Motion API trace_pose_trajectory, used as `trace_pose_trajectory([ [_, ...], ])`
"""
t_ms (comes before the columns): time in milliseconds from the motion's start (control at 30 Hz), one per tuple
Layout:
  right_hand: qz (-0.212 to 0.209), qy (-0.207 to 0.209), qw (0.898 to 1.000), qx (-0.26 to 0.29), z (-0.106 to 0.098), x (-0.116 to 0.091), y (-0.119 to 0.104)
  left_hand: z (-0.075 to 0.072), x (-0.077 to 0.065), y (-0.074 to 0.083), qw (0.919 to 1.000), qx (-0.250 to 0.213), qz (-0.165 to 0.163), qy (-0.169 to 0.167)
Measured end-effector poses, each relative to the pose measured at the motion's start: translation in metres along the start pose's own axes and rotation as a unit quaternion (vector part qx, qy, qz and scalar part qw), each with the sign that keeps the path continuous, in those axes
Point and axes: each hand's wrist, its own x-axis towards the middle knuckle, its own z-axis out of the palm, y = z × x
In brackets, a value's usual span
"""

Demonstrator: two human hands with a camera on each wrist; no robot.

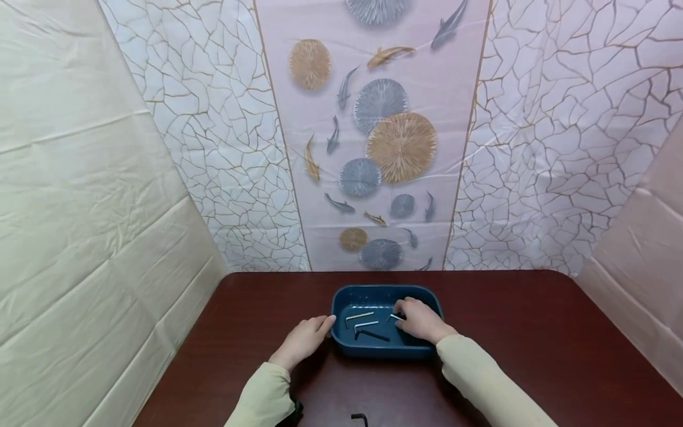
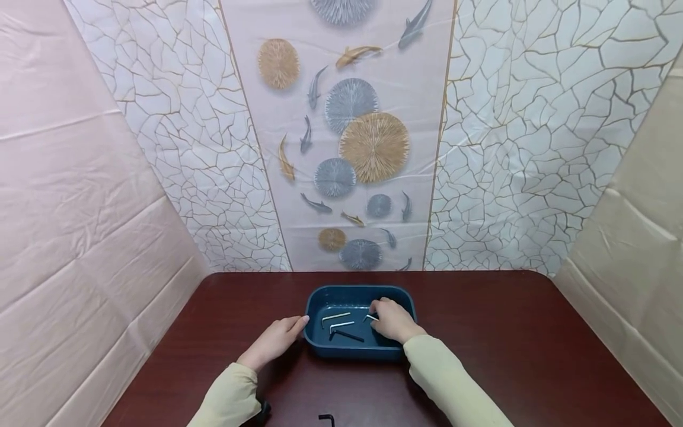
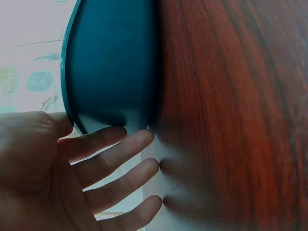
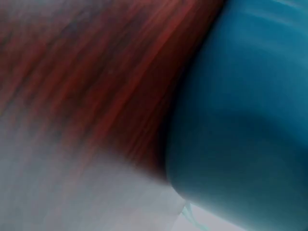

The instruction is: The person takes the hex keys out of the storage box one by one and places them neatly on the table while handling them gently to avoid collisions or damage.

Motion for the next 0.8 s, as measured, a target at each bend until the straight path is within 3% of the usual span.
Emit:
trace_pose_trajectory([
  [300, -0.010, -0.029, 0.999, 0.038, 0.006, 0.003, 0.003, 0.003, -0.001, 0.000, 1.0000, 0.002, 0.003, -0.003],
  [400, 0.003, -0.052, 0.996, 0.069, 0.003, 0.004, 0.002, 0.002, 0.000, -0.001, 1.0000, 0.003, 0.004, -0.003],
  [800, 0.048, -0.113, 0.986, 0.111, -0.004, 0.006, -0.006, 0.001, 0.002, -0.001, 1.0000, 0.006, 0.004, 0.001],
])
